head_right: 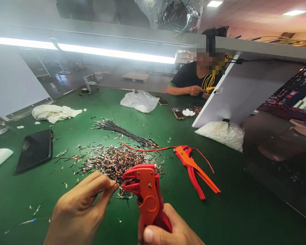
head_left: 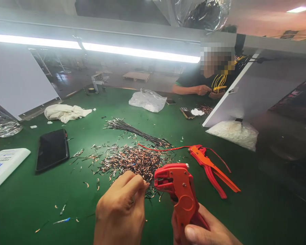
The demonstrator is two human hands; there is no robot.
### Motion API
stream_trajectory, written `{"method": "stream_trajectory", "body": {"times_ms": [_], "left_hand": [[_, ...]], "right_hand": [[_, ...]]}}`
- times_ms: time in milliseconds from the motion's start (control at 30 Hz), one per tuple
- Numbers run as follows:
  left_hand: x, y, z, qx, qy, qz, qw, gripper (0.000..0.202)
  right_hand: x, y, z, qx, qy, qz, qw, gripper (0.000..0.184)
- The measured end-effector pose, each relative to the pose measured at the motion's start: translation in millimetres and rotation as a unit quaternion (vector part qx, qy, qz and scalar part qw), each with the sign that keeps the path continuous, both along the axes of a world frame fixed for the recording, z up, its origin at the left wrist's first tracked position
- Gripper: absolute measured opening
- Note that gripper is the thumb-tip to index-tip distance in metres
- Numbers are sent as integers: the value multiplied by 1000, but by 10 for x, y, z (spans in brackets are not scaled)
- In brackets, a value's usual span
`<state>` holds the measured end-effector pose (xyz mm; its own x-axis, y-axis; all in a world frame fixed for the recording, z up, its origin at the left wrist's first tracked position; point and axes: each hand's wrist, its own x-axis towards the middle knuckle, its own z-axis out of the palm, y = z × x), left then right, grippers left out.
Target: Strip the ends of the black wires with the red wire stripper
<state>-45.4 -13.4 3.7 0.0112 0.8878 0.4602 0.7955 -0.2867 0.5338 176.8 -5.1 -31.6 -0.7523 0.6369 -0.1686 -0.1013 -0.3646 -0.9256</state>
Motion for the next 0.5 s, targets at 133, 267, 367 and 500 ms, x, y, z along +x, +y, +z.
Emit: {"method": "stream_trajectory", "body": {"times_ms": [133,267,367,500], "left_hand": [[-16,26,13,-16,6,-28,999,27],[-59,41,18,-16,7,-56,998,24],[-94,43,13,-18,25,-64,997,24],[-133,12,13,-36,46,-71,996,25]], "right_hand": [[3,-3,-3,-9,-13,10,1000,47],[17,-26,14,-27,-33,9,999,50],[28,-36,18,-39,-50,6,998,50],[19,-29,33,-35,-62,17,997,52]]}}
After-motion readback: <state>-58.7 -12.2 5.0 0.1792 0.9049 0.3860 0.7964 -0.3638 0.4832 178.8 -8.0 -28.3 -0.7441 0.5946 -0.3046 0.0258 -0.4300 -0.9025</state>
